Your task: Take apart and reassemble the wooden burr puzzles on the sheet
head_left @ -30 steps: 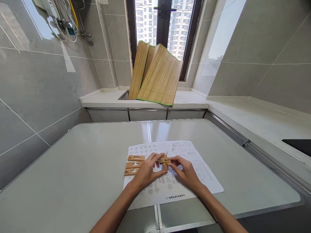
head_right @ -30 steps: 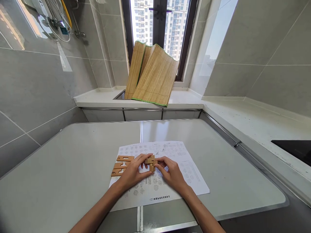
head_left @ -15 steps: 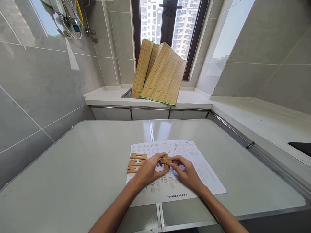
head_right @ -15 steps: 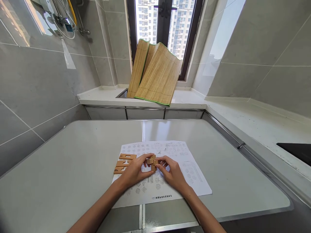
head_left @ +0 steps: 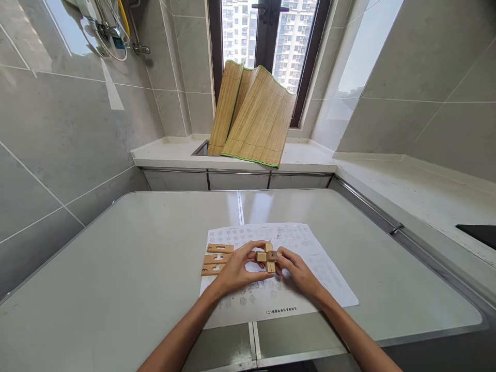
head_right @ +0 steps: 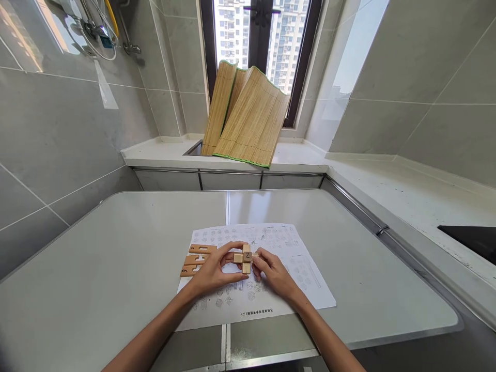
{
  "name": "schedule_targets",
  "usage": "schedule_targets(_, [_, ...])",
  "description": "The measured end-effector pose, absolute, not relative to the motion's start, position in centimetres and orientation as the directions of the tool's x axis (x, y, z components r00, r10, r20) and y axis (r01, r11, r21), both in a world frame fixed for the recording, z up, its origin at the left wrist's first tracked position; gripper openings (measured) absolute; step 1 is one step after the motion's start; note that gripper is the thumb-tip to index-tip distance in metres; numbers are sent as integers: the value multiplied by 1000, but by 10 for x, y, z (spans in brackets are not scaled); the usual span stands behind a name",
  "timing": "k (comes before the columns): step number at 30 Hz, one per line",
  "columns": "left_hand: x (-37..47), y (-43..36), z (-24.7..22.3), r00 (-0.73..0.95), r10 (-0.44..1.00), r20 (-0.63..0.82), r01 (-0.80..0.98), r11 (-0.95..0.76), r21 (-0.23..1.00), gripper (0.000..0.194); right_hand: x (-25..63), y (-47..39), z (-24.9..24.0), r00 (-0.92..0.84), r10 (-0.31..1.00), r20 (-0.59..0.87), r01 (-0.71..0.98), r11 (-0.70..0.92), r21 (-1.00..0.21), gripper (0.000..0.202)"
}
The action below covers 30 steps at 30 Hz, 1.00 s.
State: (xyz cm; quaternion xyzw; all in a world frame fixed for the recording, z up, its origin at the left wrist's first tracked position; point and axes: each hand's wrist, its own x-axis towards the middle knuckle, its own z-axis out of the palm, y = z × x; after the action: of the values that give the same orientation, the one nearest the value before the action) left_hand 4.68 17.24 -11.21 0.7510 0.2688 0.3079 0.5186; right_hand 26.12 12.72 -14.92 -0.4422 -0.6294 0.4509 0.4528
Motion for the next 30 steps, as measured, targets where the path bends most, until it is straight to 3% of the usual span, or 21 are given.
schedule_targets(5, [45, 173, -112, 674, 702, 230, 141, -428, 893, 70, 262, 129, -154, -308, 949, 72, 11, 79, -997, 44])
schedule_targets(8, [44, 174, -113, 666, 696, 270, 180, -501, 847, 67, 262, 129, -156, -309, 950, 47, 10, 53, -999, 45])
schedule_targets(14, [43, 179, -122, 596, 756, 270, 324, -535, 780, 90, 269, 135, -154, -127, 985, 118, 113, 133, -985, 46])
schedule_targets(16, [37, 184, -121, 588, 753, 297, 362, -573, 735, 82, 277, 141, -154, 8, 992, 129, 224, 124, -967, 48])
schedule_targets(19, [15, 192, -117, 583, 748, 318, 443, -621, 647, 58, 297, 154, -155, 203, 960, 194, 539, 56, -841, 49])
schedule_targets(22, [-16, 201, -113, 592, 765, 255, 527, -606, 596, 67, 317, 169, -154, 305, 927, 219, 770, -105, -629, 46])
schedule_targets(26, [-57, 206, -116, 587, 781, 214, 598, -596, 536, 79, 334, 183, -156, 416, 898, 144, 819, -302, -487, 45])
schedule_targets(30, [-82, 203, -123, 595, 784, 174, 632, -591, 501, 92, 344, 188, -166, 516, 850, 104, 780, -417, -467, 49])
